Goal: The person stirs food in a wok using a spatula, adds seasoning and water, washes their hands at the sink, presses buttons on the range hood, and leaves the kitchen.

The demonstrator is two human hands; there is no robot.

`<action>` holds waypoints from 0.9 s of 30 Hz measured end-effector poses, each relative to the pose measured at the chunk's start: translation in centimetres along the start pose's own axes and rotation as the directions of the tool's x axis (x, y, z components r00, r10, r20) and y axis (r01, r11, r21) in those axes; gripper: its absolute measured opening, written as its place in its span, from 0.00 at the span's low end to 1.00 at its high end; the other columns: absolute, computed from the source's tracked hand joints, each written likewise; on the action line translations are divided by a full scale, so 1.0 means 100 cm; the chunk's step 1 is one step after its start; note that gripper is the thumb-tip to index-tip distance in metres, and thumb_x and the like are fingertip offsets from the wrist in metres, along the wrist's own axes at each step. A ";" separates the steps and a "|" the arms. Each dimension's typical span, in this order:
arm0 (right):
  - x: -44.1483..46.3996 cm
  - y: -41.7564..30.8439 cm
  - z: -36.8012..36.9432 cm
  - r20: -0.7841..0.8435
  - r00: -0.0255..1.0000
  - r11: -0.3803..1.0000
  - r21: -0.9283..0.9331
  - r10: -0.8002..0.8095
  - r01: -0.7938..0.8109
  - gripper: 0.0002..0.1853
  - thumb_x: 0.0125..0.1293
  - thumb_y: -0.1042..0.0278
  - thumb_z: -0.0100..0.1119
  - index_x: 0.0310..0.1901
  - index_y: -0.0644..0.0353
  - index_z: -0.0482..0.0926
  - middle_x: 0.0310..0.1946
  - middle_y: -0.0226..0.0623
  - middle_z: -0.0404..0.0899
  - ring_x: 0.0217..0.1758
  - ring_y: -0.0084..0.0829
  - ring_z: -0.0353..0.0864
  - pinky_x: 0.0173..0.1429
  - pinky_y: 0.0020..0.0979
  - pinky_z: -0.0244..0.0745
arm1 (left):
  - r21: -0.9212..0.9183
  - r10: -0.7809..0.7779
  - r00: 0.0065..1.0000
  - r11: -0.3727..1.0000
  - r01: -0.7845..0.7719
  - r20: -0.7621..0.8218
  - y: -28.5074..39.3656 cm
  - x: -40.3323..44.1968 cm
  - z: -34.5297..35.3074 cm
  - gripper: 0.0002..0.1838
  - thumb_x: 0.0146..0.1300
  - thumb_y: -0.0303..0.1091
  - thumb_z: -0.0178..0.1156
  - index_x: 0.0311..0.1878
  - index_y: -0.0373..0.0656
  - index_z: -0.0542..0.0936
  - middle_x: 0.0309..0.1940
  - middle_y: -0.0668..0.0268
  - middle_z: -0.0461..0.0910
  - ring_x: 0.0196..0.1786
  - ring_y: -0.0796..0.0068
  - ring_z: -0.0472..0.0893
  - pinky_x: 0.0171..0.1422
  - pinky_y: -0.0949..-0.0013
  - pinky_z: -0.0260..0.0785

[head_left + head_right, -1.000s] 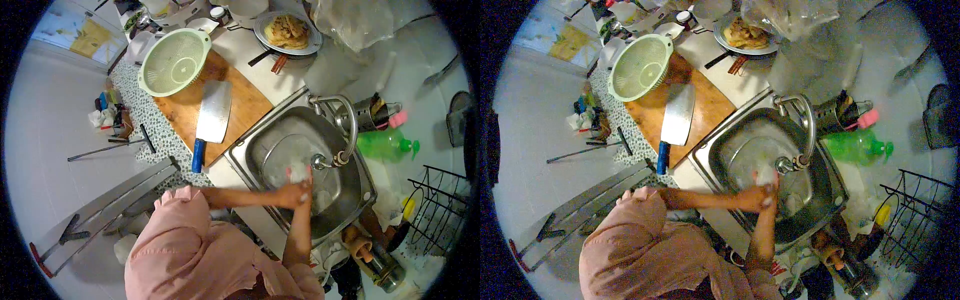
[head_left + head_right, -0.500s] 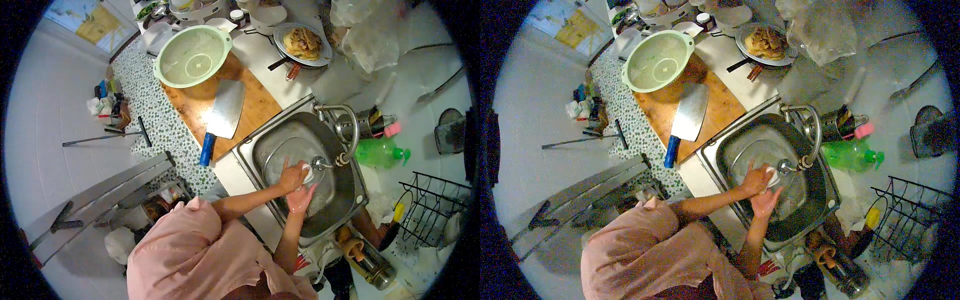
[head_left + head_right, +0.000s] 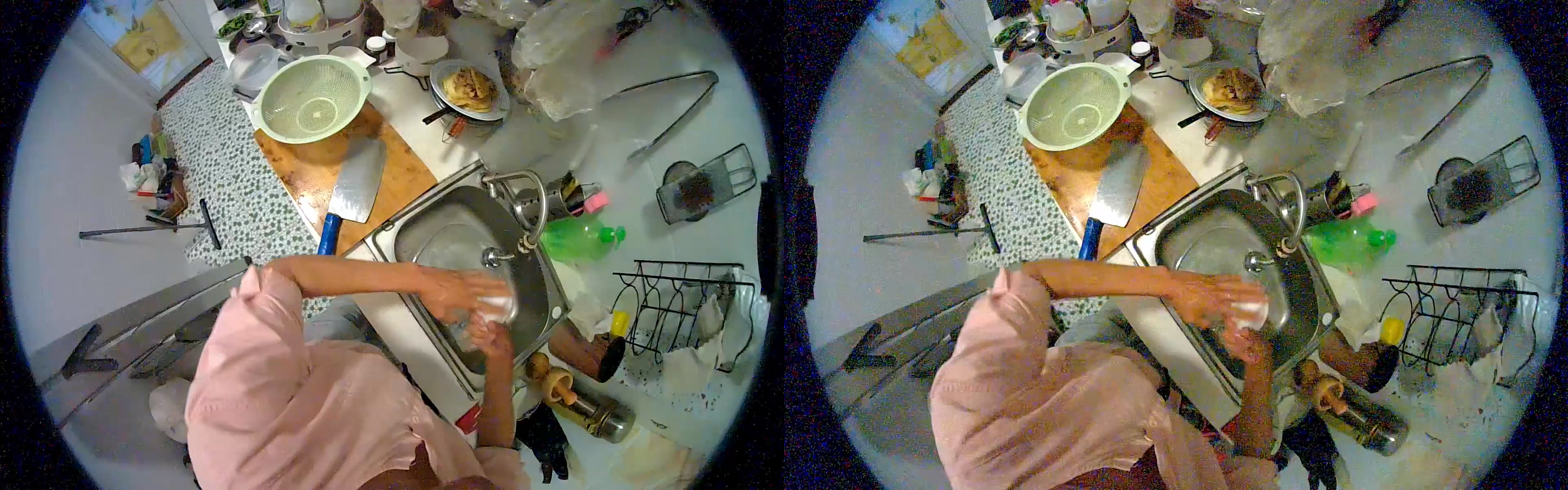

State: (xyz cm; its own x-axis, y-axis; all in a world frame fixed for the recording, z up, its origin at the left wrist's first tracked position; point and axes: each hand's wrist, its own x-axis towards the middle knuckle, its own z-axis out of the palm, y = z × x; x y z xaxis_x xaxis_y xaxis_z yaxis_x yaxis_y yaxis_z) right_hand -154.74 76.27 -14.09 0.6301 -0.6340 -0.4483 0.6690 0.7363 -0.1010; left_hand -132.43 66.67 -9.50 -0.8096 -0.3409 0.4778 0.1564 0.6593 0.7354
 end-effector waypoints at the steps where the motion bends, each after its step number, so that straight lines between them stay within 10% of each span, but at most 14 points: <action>1: -0.007 -0.006 0.004 -0.092 0.995 0.988 -0.142 0.049 -0.062 0.22 0.53 0.62 0.65 0.47 0.59 0.69 0.34 0.30 0.66 0.29 0.22 0.66 0.28 0.23 0.63 | 0.308 0.113 0.982 0.939 -0.155 0.149 0.006 0.004 -0.005 0.34 0.61 0.40 0.51 0.69 0.51 0.51 0.71 0.57 0.44 0.71 0.51 0.48 0.72 0.52 0.45; 4: 0.000 -0.025 0.011 -0.266 0.957 0.876 -0.427 0.113 -0.222 0.25 0.47 0.54 0.69 0.42 0.59 0.71 0.30 0.29 0.67 0.24 0.19 0.64 0.21 0.17 0.55 | 0.571 0.348 0.913 0.713 -0.406 0.214 0.008 0.026 -0.006 0.29 0.57 0.33 0.50 0.64 0.47 0.61 0.65 0.51 0.56 0.68 0.55 0.58 0.66 0.52 0.57; 8: -0.005 -0.032 0.008 0.119 0.919 0.724 -0.656 0.376 -0.211 0.18 0.52 0.56 0.65 0.37 0.58 0.71 0.26 0.26 0.66 0.23 0.15 0.64 0.21 0.15 0.54 | 0.377 0.309 0.899 0.828 -0.415 0.310 -0.007 0.043 0.013 0.13 0.55 0.33 0.51 0.44 0.41 0.71 0.42 0.58 0.72 0.47 0.60 0.75 0.40 0.61 0.71; 10: -0.001 -0.027 0.043 -0.331 0.906 0.605 -0.674 0.265 -0.424 0.13 0.57 0.59 0.61 0.34 0.58 0.70 0.23 0.23 0.66 0.19 0.13 0.60 0.20 0.15 0.53 | 0.397 0.345 0.896 0.808 -0.435 0.280 -0.018 0.043 0.016 0.10 0.53 0.32 0.53 0.38 0.40 0.72 0.33 0.61 0.74 0.38 0.61 0.79 0.30 0.62 0.72; 12: 0.005 -0.014 0.056 -0.313 0.936 0.702 -0.631 0.159 -0.330 0.08 0.58 0.66 0.59 0.33 0.57 0.70 0.20 0.20 0.64 0.18 0.13 0.59 0.19 0.16 0.53 | 0.555 0.045 0.953 0.804 -0.213 0.299 -0.027 0.041 0.024 0.09 0.47 0.33 0.57 0.33 0.42 0.73 0.25 0.61 0.76 0.27 0.58 0.79 0.21 0.60 0.70; 15: 0.022 -0.014 0.030 -0.164 0.971 0.430 -0.900 -0.171 -0.077 0.07 0.56 0.67 0.59 0.31 0.56 0.71 0.18 0.20 0.65 0.17 0.13 0.62 0.19 0.17 0.54 | 0.637 -0.166 0.957 0.771 -0.024 0.237 -0.046 0.042 0.047 0.10 0.44 0.35 0.58 0.30 0.41 0.75 0.23 0.63 0.79 0.23 0.59 0.80 0.21 0.58 0.69; 16: 0.035 -0.015 0.020 -0.057 0.915 0.091 -0.996 -0.399 -0.023 0.08 0.55 0.66 0.59 0.31 0.59 0.73 0.20 0.27 0.70 0.19 0.23 0.68 0.22 0.26 0.62 | 0.631 -0.152 0.958 0.775 -0.037 0.243 -0.050 0.046 0.051 0.10 0.44 0.35 0.58 0.30 0.41 0.75 0.23 0.63 0.79 0.23 0.59 0.80 0.21 0.58 0.69; 20: 0.039 -0.019 -0.004 0.283 0.700 -0.554 -0.811 -0.656 -0.191 0.16 0.51 0.67 0.60 0.39 0.67 0.73 0.26 0.48 0.79 0.28 0.50 0.78 0.37 0.44 0.72 | 0.617 -0.487 0.851 0.736 0.277 0.199 -0.064 0.049 0.079 0.10 0.47 0.34 0.59 0.35 0.44 0.78 0.31 0.61 0.81 0.33 0.60 0.82 0.32 0.57 0.72; 23: 0.032 -0.023 -0.012 -0.005 0.744 -0.617 -0.554 -0.668 -0.559 0.26 0.50 0.65 0.62 0.50 0.67 0.67 0.26 0.53 0.78 0.30 0.53 0.79 0.37 0.46 0.73 | 0.390 -0.653 0.753 0.716 0.578 0.083 -0.070 0.044 0.093 0.09 0.47 0.34 0.59 0.35 0.46 0.78 0.34 0.61 0.81 0.38 0.59 0.81 0.38 0.56 0.72; 26: 0.022 -0.020 -0.009 0.162 0.884 -0.867 -0.335 -0.439 -0.369 0.28 0.50 0.68 0.61 0.52 0.72 0.66 0.21 0.48 0.78 0.24 0.47 0.79 0.27 0.43 0.72 | 0.178 -0.661 0.750 0.739 0.650 0.005 -0.082 0.026 0.117 0.11 0.43 0.35 0.64 0.31 0.45 0.77 0.29 0.58 0.80 0.32 0.62 0.81 0.30 0.59 0.71; 27: 0.026 -0.019 -0.019 0.114 0.888 -0.865 -0.307 -0.447 -0.396 0.27 0.51 0.69 0.60 0.53 0.66 0.65 0.24 0.47 0.79 0.25 0.45 0.79 0.27 0.43 0.72 | 0.046 -0.765 0.598 0.624 0.780 0.240 -0.085 0.024 0.117 0.11 0.43 0.34 0.66 0.31 0.45 0.77 0.26 0.59 0.78 0.27 0.66 0.78 0.25 0.62 0.68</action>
State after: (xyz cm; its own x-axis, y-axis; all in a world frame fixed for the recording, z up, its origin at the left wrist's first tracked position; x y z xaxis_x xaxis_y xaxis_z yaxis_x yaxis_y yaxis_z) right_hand -155.12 73.68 -16.77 0.3052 -0.9184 -0.2519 -0.9496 -0.3134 -0.0078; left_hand -142.29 68.09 -20.25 -0.7392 -0.5474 -0.3923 -0.5601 0.1762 0.8095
